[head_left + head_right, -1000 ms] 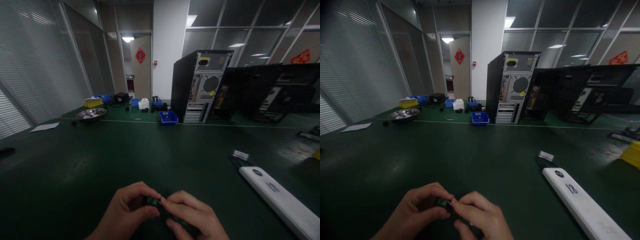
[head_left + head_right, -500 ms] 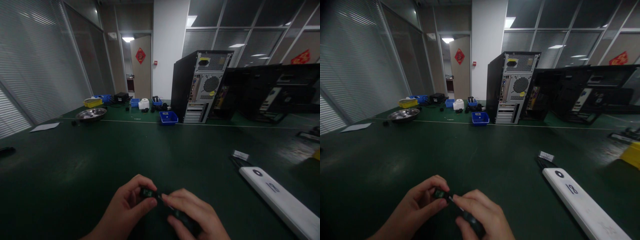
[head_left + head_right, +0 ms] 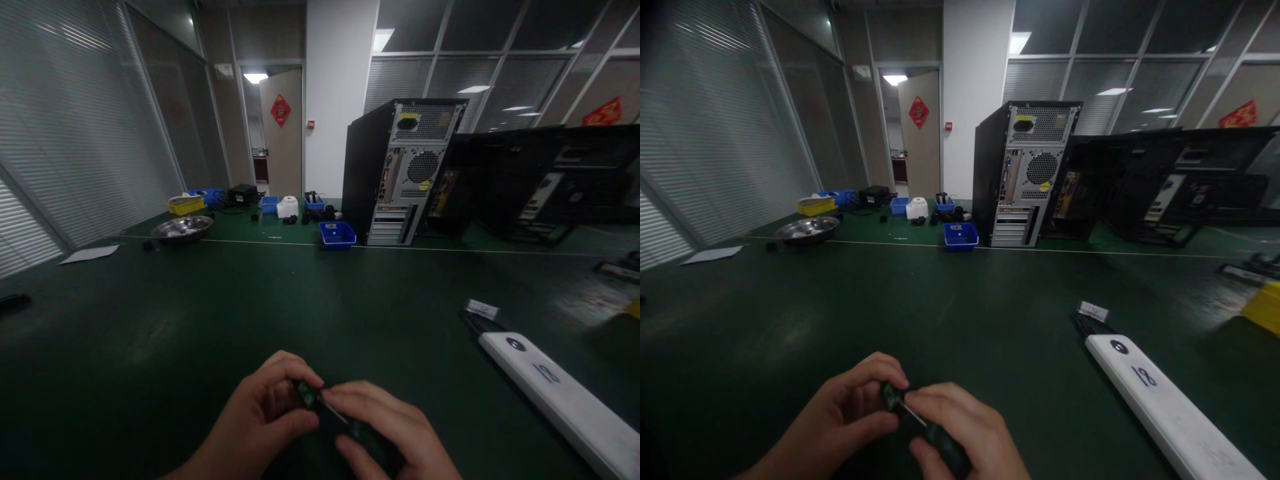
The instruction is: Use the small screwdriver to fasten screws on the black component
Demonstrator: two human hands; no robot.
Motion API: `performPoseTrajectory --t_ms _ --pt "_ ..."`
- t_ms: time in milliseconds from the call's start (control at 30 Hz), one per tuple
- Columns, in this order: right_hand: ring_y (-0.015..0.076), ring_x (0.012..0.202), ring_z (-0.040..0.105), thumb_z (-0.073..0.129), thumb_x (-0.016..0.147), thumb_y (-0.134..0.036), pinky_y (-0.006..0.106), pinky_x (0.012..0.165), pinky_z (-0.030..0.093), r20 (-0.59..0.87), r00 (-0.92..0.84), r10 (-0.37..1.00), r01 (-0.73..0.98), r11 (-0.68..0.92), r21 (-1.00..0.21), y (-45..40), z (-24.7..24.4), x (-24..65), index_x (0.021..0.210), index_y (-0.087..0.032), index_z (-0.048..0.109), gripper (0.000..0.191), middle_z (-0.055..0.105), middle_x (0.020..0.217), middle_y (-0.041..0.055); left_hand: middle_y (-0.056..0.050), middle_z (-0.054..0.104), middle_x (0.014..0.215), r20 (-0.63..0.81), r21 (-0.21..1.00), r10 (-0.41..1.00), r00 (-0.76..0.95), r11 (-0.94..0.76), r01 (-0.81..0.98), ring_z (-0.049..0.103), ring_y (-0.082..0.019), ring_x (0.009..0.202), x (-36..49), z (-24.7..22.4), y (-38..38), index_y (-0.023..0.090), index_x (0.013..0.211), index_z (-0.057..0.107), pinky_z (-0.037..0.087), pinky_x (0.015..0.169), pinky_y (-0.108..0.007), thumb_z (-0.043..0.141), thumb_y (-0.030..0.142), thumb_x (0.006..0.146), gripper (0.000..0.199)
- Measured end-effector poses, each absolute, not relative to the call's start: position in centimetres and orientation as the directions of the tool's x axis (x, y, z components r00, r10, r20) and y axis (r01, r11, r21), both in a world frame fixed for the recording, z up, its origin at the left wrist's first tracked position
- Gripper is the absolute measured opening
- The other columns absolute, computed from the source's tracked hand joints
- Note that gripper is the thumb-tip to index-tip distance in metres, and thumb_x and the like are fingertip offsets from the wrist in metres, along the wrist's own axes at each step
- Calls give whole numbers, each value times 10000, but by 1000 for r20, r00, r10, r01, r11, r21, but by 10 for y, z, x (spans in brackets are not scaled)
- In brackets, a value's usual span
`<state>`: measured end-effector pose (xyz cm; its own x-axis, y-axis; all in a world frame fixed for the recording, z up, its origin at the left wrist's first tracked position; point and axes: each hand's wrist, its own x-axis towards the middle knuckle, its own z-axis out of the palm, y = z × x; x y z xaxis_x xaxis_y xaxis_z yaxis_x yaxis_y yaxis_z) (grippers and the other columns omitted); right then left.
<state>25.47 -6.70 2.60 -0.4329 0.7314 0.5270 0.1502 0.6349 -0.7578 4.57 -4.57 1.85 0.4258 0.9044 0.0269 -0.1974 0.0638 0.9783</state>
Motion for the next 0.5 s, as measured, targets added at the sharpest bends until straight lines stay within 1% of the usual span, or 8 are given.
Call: performPoseTrajectory --t_ms 67,133,200,267,333,400,500 --pt "205 968 719 629 760 54 267 849 574 499 -448 742 162 617 -770 -67 26 254 1233 -296 635 588 735 1071 76 -5 628 1036 -12 968 903 430 119 -223 626 -166 895 46 19 -46 301 1101 662 467 794 -279 755 93 751 418" --pt "213 962 726 633 764 38 269 849 578 463 -461 757 191 594 -782 -66 27 254 1198 -259 662 526 748 1062 90 -20 647 1115 -44 951 898 438 172 -256 634 -201 997 46 22 -47 329 1175 599 463 869 -323 744 97 773 486" --pt "223 962 730 634 768 21 273 848 580 436 -471 767 213 578 -787 -66 27 254 1188 -227 669 489 754 1064 107 -38 668 1093 -40 951 882 469 178 -254 628 -221 1035 47 23 -48 297 1155 608 449 912 -353 732 135 799 410" --pt "227 963 731 631 768 14 278 845 581 422 -474 772 219 568 -793 -67 27 254 1183 -220 673 478 756 1064 112 -51 670 1063 -30 960 855 517 168 -223 618 -230 1045 46 23 -48 273 1159 622 434 939 -371 707 188 831 350" --pt "227 957 729 622 767 15 286 838 582 421 -479 770 204 564 -800 -67 28 254 1166 -232 681 473 755 1057 106 -52 629 1104 -5 973 845 535 128 -194 614 -227 1023 45 21 -49 283 1188 623 437 928 -373 705 221 834 369" --pt "220 939 725 610 771 16 292 822 584 431 -477 766 188 567 -802 -67 29 254 1151 -246 689 468 749 1040 99 -43 572 1138 29 985 855 517 65 -161 609 -219 987 44 17 -48 297 1170 647 452 889 -358 725 240 813 370" --pt "209 883 720 588 800 4 292 771 589 451 -453 769 201 581 -789 -66 31 254 1162 -246 686 450 732 997 100 -43 554 1109 56 994 864 501 2 -113 598 -228 985 43 15 -48 302 1178 666 458 881 -360 729 289 805 379"
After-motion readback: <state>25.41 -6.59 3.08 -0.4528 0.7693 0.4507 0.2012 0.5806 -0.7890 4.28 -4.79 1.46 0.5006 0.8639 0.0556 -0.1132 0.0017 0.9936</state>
